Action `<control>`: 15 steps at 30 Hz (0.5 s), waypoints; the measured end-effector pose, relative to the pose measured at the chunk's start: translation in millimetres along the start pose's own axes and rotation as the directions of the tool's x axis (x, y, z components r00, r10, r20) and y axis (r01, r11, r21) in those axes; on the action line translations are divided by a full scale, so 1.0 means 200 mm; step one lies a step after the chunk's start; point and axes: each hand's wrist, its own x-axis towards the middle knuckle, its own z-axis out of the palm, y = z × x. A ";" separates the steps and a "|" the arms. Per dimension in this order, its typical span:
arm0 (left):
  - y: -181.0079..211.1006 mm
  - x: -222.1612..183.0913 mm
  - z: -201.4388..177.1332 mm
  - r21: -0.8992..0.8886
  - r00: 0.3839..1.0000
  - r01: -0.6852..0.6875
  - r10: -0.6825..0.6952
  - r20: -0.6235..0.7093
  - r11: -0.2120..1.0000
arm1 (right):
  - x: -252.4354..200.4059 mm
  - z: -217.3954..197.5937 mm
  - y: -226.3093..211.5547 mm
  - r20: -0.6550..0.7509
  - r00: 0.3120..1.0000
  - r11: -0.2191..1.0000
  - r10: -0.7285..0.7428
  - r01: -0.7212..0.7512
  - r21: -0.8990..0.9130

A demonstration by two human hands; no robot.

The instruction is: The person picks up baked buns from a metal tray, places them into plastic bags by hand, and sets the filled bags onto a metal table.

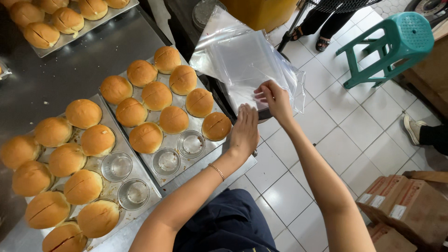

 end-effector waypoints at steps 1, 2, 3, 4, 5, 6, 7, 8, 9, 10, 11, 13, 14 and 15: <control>0.01 0.02 0.02 -0.001 1.000 0.000 0.000 -0.006 1.000 | -0.04 0.01 -0.03 -0.003 1.000 1.000 -0.004 0.004 -0.004; 0.01 0.03 0.04 -0.078 0.997 0.024 -0.018 0.074 0.997 | -0.07 0.01 -0.06 -0.089 0.987 0.980 -0.134 0.118 -0.162; 0.01 0.05 0.06 -0.153 0.988 0.053 -0.029 0.154 0.987 | -0.10 0.02 -0.10 -0.153 0.950 0.922 -0.273 0.213 -0.323; 0.00 0.08 0.08 -0.154 0.988 0.055 -0.032 0.150 0.987 | -0.16 0.03 -0.09 -0.152 0.949 0.920 -0.277 0.217 -0.326; 0.00 0.11 0.10 -0.173 0.999 0.020 -0.012 0.049 0.985 | -0.21 0.05 -0.08 -0.243 0.892 0.878 -0.382 0.267 -0.398; -0.01 0.14 0.12 -0.188 0.999 -0.018 0.008 -0.053 0.982 | -0.27 0.06 -0.07 -0.322 0.815 0.828 -0.482 0.303 -0.472; -0.03 0.16 0.14 -0.188 0.998 -0.017 0.006 -0.056 0.982 | -0.30 0.05 -0.14 -0.322 0.813 0.826 -0.486 0.306 -0.473; -0.04 0.18 0.16 -0.248 1.000 -0.029 0.031 0.004 0.968 | -0.35 0.04 -0.20 -0.441 0.758 0.858 -0.481 0.304 -0.414; -0.05 0.19 0.18 -0.308 0.996 -0.038 0.060 0.062 0.951 | -0.39 0.03 -0.27 -0.554 0.693 0.884 -0.462 0.307 -0.352; -0.07 0.07 0.13 -0.312 0.996 -0.034 0.057 0.064 0.950 | -0.44 -0.02 -0.30 -0.550 0.696 0.884 -0.462 0.308 -0.353; -0.10 -0.04 0.07 -0.321 0.980 -0.157 0.187 0.065 0.934 | -0.48 -0.06 -0.34 -0.595 0.703 0.919 -0.390 0.254 -0.302; -0.21 -0.29 -0.13 -0.329 0.951 -0.267 0.303 0.064 0.906 | -0.54 -0.11 -0.42 -0.630 0.708 0.947 -0.320 0.210 -0.245; -0.29 -0.44 -0.26 -0.706 0.954 -0.214 0.301 -0.001 0.675 | -0.58 -0.12 -0.46 -0.645 0.708 0.957 -0.288 0.194 -0.214; -0.38 -0.58 -0.40 -0.942 0.962 -0.142 0.266 -0.059 0.305 | -0.61 -0.13 -0.50 -0.659 0.708 0.967 -0.254 0.178 -0.183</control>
